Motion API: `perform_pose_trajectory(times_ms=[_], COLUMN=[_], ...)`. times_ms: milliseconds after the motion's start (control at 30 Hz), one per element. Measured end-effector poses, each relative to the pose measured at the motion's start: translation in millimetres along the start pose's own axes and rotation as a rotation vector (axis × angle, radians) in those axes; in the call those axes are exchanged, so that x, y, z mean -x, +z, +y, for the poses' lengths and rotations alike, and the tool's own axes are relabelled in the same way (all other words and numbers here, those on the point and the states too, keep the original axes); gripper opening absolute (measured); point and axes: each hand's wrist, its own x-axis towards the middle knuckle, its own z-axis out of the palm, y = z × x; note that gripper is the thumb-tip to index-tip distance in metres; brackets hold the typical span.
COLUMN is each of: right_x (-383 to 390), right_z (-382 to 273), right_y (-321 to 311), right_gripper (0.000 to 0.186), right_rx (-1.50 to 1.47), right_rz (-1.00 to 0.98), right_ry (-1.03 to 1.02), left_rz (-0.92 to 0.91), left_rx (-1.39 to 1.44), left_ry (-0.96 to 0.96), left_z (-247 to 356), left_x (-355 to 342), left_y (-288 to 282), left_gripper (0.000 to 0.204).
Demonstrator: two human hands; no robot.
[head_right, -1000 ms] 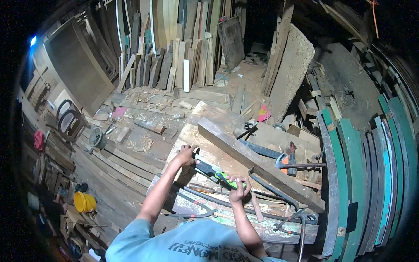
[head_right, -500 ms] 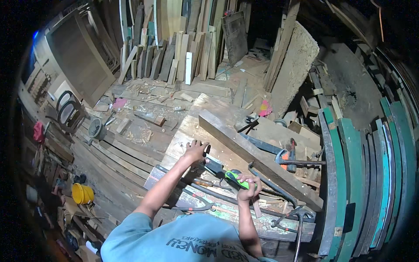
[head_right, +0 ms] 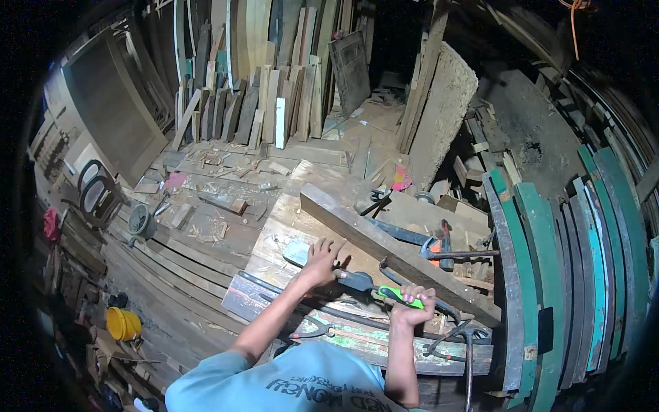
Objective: The person is carving and shaping a piece of wood using a hammer, chisel, and file.
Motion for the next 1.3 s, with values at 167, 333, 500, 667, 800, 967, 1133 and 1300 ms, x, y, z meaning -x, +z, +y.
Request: perform_pose_trajectory(times_ms=[167,333,500,667,800,967,1133,1300], right_x=[-6.3,-8.5,-9.0,-12.6,-11.4,-7.0,-9.5,-3.2], right_z=[52.1,121.0,155.7,147.8,137.3,118.0,86.1,63.0], right_y=[23.6,43.3,47.2,32.0,18.7,-1.1,-23.1,-30.8], right_gripper=[0.019,0.019,0.014,0.012,0.012,0.013,0.014,0.013], right_rx=[-0.055,-0.005,-0.003,0.071,0.073,0.132,0.175,0.125], right_rz=[-0.007,0.0,-0.083,-0.168,-0.143,-0.098,-0.141,-0.038], right_ry=[0.041,0.137,0.112,0.117,0.112,0.064,0.044,0.004], left_rz=[0.061,0.076,0.042,0.0,-0.087,-0.223,-0.33,-0.257], left_rx=[0.095,0.055,0.038,-0.033,-0.13,-0.202,-0.205,-0.316], left_ry=[-0.096,-0.309,-0.428,-0.403,-0.406,-0.377,-0.349,-0.216], left_z=[-49.9,-112.4,-141.5,-146.2,-131.2,-102.9,-73.9,-50.2], left_x=[-4.4,-6.7,-11.0,-20.5,-29.2,-38.7,-44.7,-41.7], left_y=[-27.9,-50.8,-45.3,-31.6,-31.0,-37.8,-24.0,-2.5], left_gripper=[0.098,0.105,0.104,0.103,0.105,0.105,0.108,0.106])
